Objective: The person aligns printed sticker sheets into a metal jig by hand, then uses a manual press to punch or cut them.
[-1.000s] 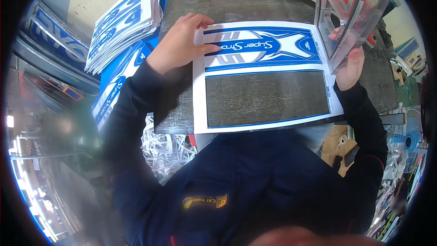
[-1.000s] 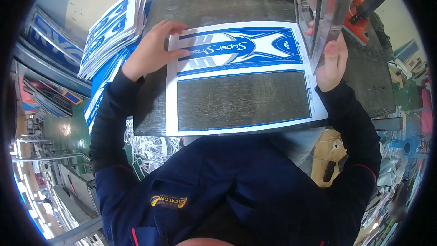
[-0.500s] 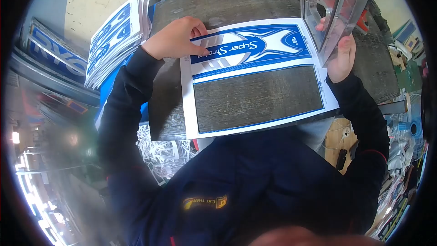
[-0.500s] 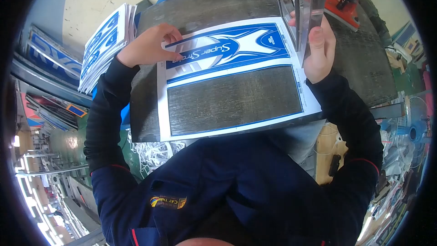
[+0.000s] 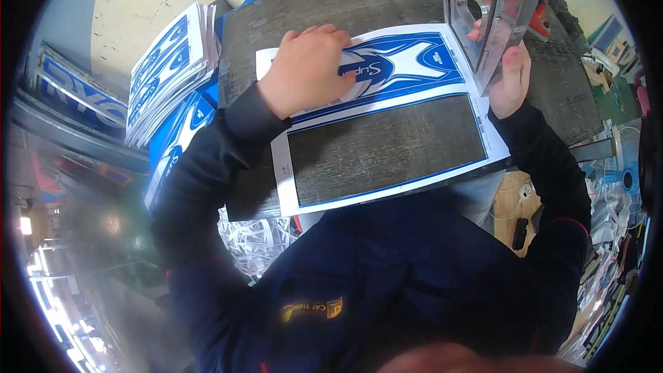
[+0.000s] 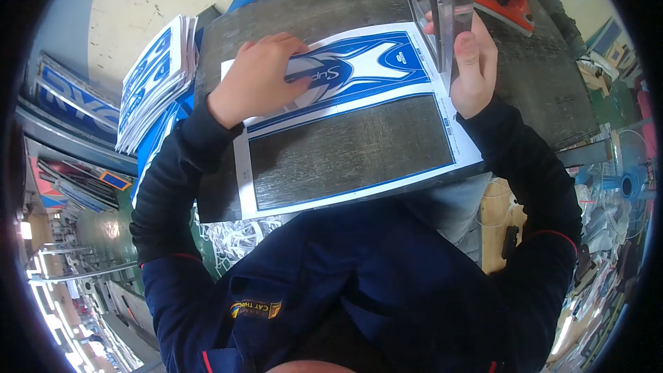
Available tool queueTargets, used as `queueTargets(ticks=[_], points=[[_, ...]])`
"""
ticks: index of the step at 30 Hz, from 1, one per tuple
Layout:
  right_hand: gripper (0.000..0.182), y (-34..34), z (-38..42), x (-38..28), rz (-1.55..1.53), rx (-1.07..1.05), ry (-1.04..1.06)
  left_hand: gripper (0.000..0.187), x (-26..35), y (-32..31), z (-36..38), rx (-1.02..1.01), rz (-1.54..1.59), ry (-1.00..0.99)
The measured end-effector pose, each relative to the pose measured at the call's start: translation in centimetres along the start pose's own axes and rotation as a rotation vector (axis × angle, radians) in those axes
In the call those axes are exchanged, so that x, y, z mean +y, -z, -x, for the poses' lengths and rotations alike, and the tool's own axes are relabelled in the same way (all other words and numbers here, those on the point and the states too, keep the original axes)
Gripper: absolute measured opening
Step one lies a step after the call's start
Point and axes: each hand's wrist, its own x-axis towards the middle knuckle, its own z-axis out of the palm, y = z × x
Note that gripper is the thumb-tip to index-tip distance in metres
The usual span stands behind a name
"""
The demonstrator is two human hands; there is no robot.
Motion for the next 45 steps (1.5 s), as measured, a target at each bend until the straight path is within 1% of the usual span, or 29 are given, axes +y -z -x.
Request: queueTargets(ticks=[5,7,8,9,11,15,17,18,19,20,21,22,23,24,25,26,27,29,30,31,33,34,35,37,39,41,43,44,45], points=[[0.063,-0.2,-0.2,-0.2,0.053,-0.002,0.017,0.037,1.2,-2.5,-3.3,0.091,0.054,-0.026],[0.062,-0.2,-0.2,-0.3,0.053,-0.012,0.027,0.037,1.4,-3.4,-4.5,0.096,0.198,-0.049],[0.062,-0.2,-0.2,-0.3,0.056,-0.011,0.029,0.029,1.6,-3.9,-4.9,0.156,0.198,-0.092],[0.062,-0.3,-0.1,-0.4,0.050,-0.012,0.024,0.029,1.8,-3.7,-4.9,0.157,0.200,-0.095],[0.061,-0.2,-0.1,-0.4,0.045,-0.009,0.019,0.018,2.3,-3.5,-4.9,0.261,0.341,-0.133],[0.061,-0.1,0.0,-0.2,0.024,0.002,0.002,0.010,3.4,-1.9,-2.7,0.329,0.392,-0.195],[0.061,-0.1,-0.1,-0.2,0.012,0.002,-0.001,0.010,3.1,-1.6,-1.2,0.455,0.562,-0.045],[0.061,-0.2,0.0,-0.2,0.011,0.009,-0.004,0.014,2.5,-1.2,-0.5,0.482,0.595,0.037],[0.061,-0.2,0.0,-0.2,0.010,0.015,-0.009,0.012,1.6,-1.4,0.0,0.549,0.655,0.070],[0.061,-0.1,0.0,-0.3,0.010,0.017,-0.013,0.011,0.2,-1.7,0.5,0.633,0.860,0.091],[0.061,0.1,-0.1,-0.4,0.039,-0.012,0.010,0.010,-0.4,-0.9,1.3,0.706,1.065,0.056],[0.061,0.3,-0.2,-0.4,0.066,-0.043,0.035,0.010,-1.5,0.0,2.5,0.760,1.060,0.117],[0.061,0.3,-0.1,-0.3,0.058,-0.049,0.035,0.012,-2.3,1.0,3.3,0.928,1.164,0.199],[0.060,0.2,0.1,-0.2,0.020,-0.008,0.019,0.012,-3.1,2.3,4.1,1.040,1.356,0.250],[0.060,-0.1,0.2,0.1,-0.030,0.026,0.003,0.011,-3.7,4.2,5.6,1.086,1.381,0.214],[0.059,0.6,0.3,0.3,-0.032,-0.004,-0.021,0.011,-5.9,5.5,7.9,1.068,1.426,0.130],[0.059,0.9,0.6,1.4,-0.090,0.020,-0.017,0.011,-8.0,6.8,10.4,1.049,1.462,0.046],[0.061,1.8,0.8,2.5,-0.155,0.025,-0.033,0.013,-8.8,9.3,13.4,1.230,1.515,-0.008],[0.064,2.4,0.9,3.3,-0.206,0.019,-0.042,0.015,-11.4,10.6,15.7,0.997,1.603,-0.191],[0.067,2.1,0.7,2.6,-0.114,-0.001,-0.019,0.014,-11.4,11.8,17.0,1.039,1.441,-0.101],[0.069,2.5,0.6,2.8,-0.093,-0.027,-0.017,0.015,-10.1,13.2,18.2,1.273,0.954,0.291],[0.069,2.6,0.7,3.0,-0.110,-0.040,-0.015,0.017,-11.7,14.3,20.0,1.037,0.847,0.296],[0.069,2.7,0.8,3.1,-0.145,-0.025,-0.041,0.020,-13.1,14.7,21.2,0.947,0.702,0.457],[0.070,2.8,0.8,3.3,-0.185,-0.010,-0.068,0.027,-14.2,14.6,23.1,0.619,0.588,0.793],[0.070,2.9,0.6,3.1,-0.108,-0.052,-0.041,0.038,-18.1,11.4,24.9,0.310,0.483,0.736],[0.070,2.8,0.5,3.1,-0.096,-0.067,-0.017,0.049,-17.6,8.2,24.2,0.120,0.095,0.703],[0.070,2.9,0.5,3.3,-0.114,-0.037,-0.027,0.054,-17.1,6.3,23.1,0.245,-0.012,0.547],[0.070,3.1,0.5,3.2,-0.111,-0.036,-0.025,0.056,-16.0,5.9,22.0,0.262,0.081,0.537],[0.070,3.2,0.5,3.1,-0.088,-0.045,-0.020,0.058,-13.9,5.9,20.1,0.264,0.093,0.440]])
